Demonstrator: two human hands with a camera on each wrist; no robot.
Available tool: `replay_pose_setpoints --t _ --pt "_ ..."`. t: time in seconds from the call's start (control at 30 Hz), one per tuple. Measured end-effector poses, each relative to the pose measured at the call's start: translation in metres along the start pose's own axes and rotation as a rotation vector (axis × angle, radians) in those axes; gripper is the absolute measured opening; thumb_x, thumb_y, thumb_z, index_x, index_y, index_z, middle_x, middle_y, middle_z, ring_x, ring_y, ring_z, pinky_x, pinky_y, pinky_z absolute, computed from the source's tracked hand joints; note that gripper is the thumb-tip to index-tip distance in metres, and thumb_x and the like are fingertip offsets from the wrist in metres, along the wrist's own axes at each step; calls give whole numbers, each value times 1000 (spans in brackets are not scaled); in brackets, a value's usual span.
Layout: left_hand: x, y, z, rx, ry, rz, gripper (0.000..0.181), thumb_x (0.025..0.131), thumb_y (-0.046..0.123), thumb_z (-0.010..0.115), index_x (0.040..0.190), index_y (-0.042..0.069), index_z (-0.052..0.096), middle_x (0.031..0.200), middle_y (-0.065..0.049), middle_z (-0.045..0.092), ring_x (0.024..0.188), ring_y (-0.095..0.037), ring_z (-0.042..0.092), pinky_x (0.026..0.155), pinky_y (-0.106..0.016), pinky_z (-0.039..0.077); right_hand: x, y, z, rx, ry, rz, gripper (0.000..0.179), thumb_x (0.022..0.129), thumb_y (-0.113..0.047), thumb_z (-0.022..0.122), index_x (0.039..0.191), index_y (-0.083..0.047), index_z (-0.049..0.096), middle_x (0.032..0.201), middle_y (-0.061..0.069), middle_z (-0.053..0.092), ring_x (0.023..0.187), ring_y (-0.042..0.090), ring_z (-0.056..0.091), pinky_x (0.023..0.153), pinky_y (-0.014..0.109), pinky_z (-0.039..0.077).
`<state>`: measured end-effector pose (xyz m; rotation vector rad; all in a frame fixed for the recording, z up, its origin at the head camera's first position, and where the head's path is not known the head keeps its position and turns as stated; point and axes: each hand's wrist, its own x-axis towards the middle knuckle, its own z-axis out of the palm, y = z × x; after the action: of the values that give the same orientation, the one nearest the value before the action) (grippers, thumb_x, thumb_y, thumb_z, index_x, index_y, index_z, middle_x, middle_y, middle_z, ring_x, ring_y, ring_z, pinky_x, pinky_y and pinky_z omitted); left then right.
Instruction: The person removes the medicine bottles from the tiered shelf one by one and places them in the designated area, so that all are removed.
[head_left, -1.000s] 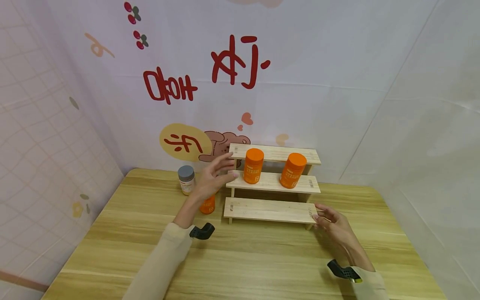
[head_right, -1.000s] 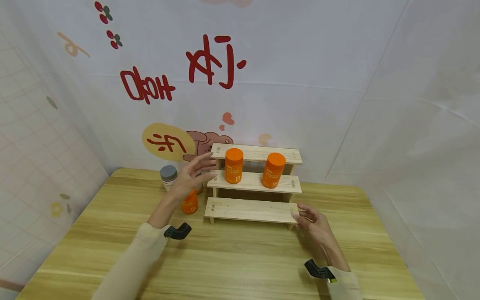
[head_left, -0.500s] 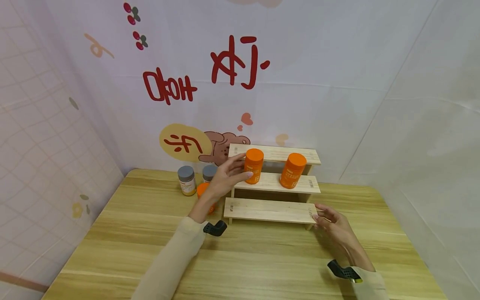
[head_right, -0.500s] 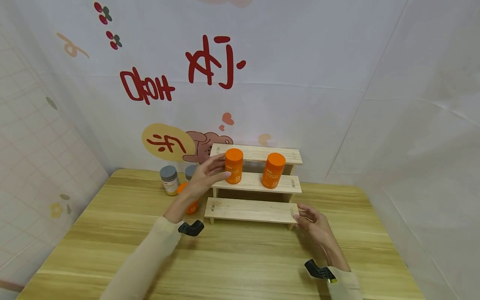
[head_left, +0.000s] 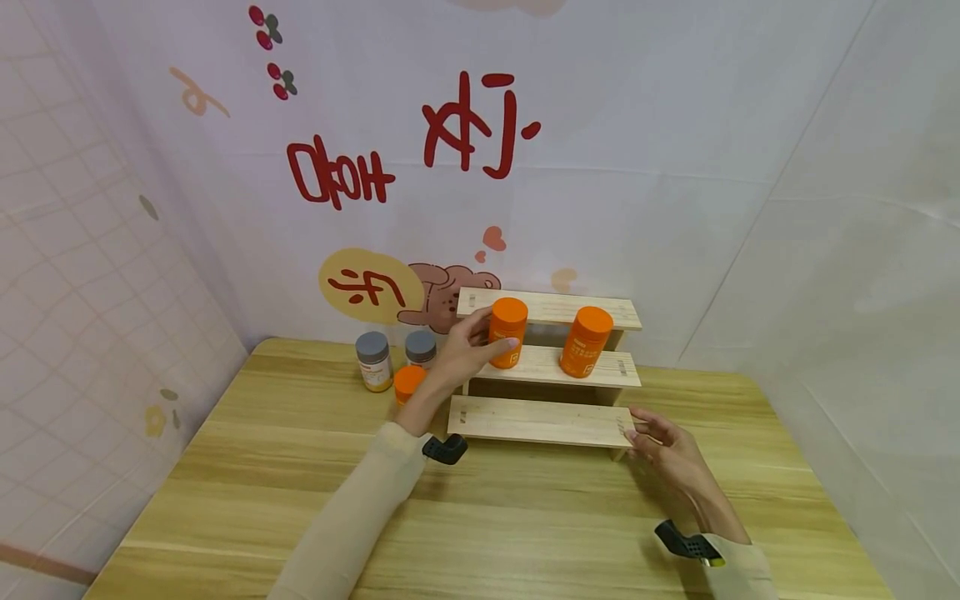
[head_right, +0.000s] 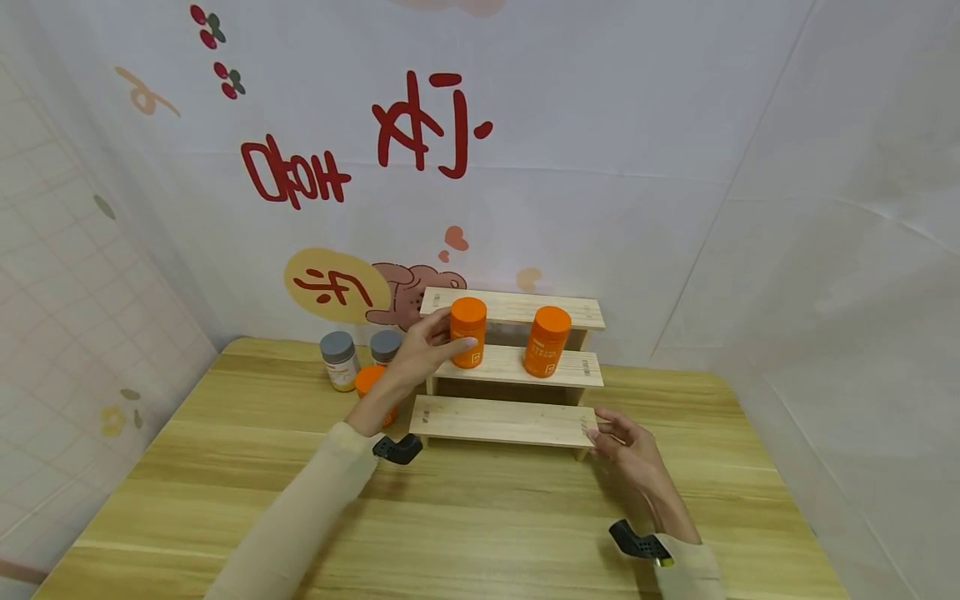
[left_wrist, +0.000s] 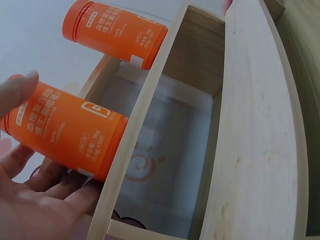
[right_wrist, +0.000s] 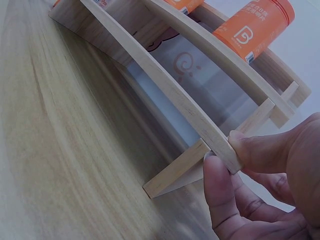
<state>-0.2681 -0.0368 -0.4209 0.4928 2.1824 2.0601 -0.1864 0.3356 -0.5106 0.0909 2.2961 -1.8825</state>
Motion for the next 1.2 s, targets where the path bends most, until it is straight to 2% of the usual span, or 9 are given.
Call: replay_pose_setpoints --t 0.27,0.57,0.77,0.93,1.2 --pt "2 -2 4 25 42 23 65 94 22 76 153 22 48 142 -9 62 130 -29 61 110 -47 52 0 0 0 -8 1 -6 57 102 -9 62 154 3 39 119 0 62 98 3 65 86 24 61" --pt "-3 0 2 29 64 24 63 93 23 78 150 25 50 139 -10 63 129 -29 62 110 -47 52 0 0 1 4 -1 0 58 102 -8 63 153 4 39 116 -3 63 98 3 65 86 23 61" --pt "-10 5 -1 34 87 23 61 92 24 79 148 25 53 134 -10 65 126 -28 64 110 -47 52 0 -1 1 1 1 -6 58 102 -10 64 153 4 40 117 -1 63 98 4 65 86 24 61" --pt "-18 9 -6 -1 95 0 59 93 24 78 147 28 54 134 -9 64 127 -28 63 110 -48 52 0 -1 1 -8 3 -9 58 102 -10 64 153 4 40 116 -1 63 97 3 65 85 23 61" --pt "-33 15 -17 10 86 29 58 94 23 76 147 24 53 137 -9 63 127 -28 63 108 -45 53 0 0 -1 -22 -4 -11 57 102 -9 62 154 2 39 117 0 63 98 3 66 85 25 61"
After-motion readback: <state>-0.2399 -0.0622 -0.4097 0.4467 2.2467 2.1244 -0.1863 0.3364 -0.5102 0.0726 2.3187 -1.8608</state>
